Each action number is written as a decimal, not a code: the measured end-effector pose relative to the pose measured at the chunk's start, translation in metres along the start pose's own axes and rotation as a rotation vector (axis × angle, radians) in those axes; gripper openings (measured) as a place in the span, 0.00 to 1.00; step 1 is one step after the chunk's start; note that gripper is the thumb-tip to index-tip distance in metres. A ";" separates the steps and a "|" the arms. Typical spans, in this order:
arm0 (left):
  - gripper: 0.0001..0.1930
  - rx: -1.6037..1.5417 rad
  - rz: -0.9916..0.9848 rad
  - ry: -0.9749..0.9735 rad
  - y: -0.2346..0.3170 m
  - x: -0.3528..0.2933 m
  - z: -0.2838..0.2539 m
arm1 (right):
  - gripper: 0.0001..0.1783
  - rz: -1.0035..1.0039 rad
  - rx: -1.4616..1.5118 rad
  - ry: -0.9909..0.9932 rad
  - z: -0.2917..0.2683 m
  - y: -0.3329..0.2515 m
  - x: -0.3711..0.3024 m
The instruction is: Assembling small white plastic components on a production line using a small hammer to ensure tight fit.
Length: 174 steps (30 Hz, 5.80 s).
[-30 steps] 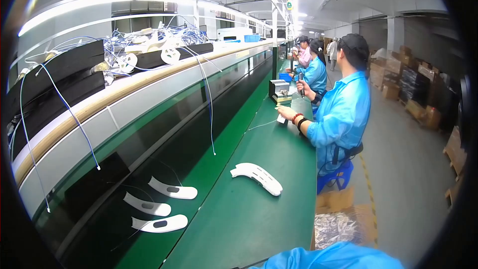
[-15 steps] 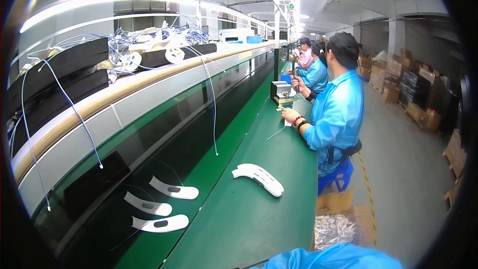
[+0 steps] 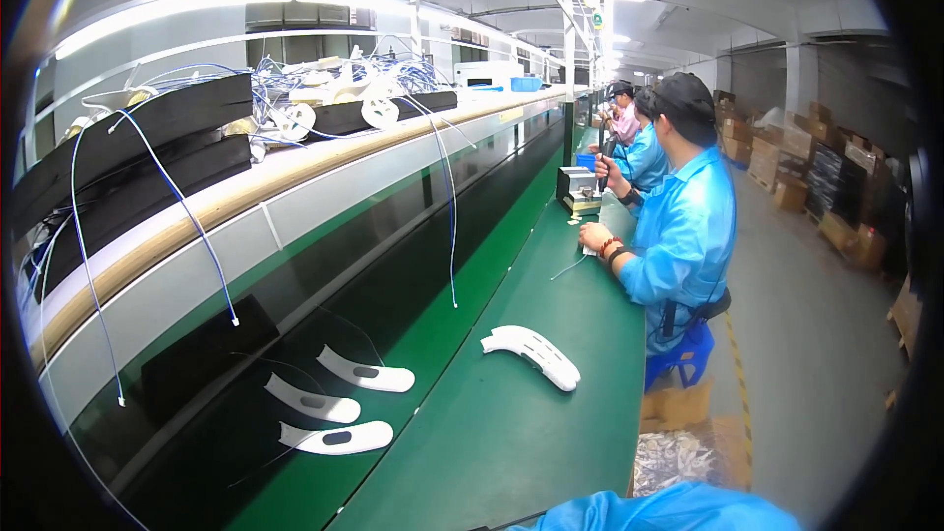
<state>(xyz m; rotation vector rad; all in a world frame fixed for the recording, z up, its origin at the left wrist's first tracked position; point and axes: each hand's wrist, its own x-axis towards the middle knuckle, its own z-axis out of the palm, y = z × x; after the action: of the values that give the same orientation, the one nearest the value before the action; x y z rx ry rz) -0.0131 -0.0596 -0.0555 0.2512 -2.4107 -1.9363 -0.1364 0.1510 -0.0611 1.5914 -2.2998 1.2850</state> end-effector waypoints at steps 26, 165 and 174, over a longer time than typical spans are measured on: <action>0.11 -0.080 -0.035 0.031 -0.007 0.000 0.000 | 0.13 0.032 -0.043 -0.019 0.003 0.000 -0.001; 0.12 -0.039 0.001 0.012 -0.006 0.000 0.001 | 0.13 0.010 -0.035 -0.003 0.000 -0.001 -0.001; 0.12 -0.026 0.008 0.007 -0.009 0.001 0.000 | 0.13 0.024 -0.039 -0.025 0.002 0.001 -0.002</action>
<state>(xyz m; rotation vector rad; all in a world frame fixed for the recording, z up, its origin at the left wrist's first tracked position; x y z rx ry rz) -0.0134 -0.0615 -0.0642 0.2476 -2.3763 -1.9590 -0.1356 0.1514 -0.0643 1.5816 -2.3500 1.2237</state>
